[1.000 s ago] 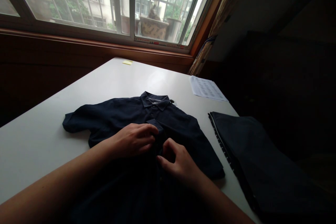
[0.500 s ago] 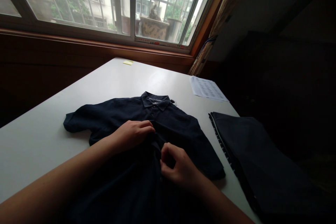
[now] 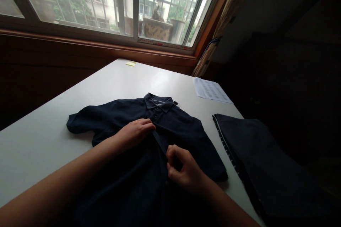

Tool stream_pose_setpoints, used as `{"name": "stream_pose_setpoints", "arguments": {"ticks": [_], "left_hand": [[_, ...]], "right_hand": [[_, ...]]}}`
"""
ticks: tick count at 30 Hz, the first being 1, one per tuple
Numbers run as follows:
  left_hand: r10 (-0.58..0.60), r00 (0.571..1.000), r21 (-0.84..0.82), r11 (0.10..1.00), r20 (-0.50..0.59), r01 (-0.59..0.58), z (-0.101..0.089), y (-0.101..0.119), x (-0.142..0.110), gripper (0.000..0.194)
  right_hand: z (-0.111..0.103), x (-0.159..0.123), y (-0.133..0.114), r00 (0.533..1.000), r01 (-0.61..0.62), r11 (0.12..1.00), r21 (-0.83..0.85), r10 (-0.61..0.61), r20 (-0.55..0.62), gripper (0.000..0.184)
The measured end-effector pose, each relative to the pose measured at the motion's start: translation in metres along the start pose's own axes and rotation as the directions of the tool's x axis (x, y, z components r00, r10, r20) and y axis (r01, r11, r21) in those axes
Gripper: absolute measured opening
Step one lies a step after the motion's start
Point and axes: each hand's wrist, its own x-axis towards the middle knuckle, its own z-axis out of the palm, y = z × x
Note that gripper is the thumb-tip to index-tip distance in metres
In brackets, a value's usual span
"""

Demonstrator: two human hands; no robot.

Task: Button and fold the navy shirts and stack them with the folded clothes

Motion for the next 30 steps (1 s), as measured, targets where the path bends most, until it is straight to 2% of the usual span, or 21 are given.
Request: {"name": "stream_pose_setpoints", "arguments": {"ticks": [7, 14, 17, 22, 27, 30], "left_hand": [[0.000, 1.000, -0.073, 0.997, 0.031, 0.003, -0.001, -0.002, 0.001, 0.024], [-0.016, 1.000, -0.058, 0.998, -0.005, 0.016, 0.002, -0.005, 0.001, 0.028], [-0.046, 0.997, -0.043, 0.998, -0.058, 0.044, 0.002, -0.010, 0.001, 0.029], [-0.141, 0.977, -0.124, 0.985, -0.162, 0.121, 0.000, -0.027, 0.001, 0.026], [-0.171, 0.959, -0.184, 0.974, -0.227, 0.130, -0.002, -0.044, 0.000, 0.026], [-0.188, 0.946, -0.192, 0.972, -0.265, 0.139, -0.003, -0.049, -0.001, 0.028]], "right_hand": [[-0.003, 0.001, -0.001, 0.999, 0.021, 0.997, 0.078, -0.018, -0.048, 0.021], [-0.005, 0.002, -0.002, 0.999, -0.021, 0.995, 0.096, 0.023, -0.024, 0.023], [-0.006, 0.002, -0.002, 0.999, -0.042, 0.995, 0.088, 0.042, 0.004, 0.021], [-0.006, 0.001, -0.002, 0.997, -0.069, 0.998, 0.012, 0.069, 0.020, 0.017], [-0.007, 0.000, -0.003, 0.996, -0.072, 0.995, -0.067, 0.075, 0.045, 0.010], [-0.008, 0.000, -0.006, 0.994, -0.080, 0.986, -0.143, 0.090, 0.062, 0.016]]}}
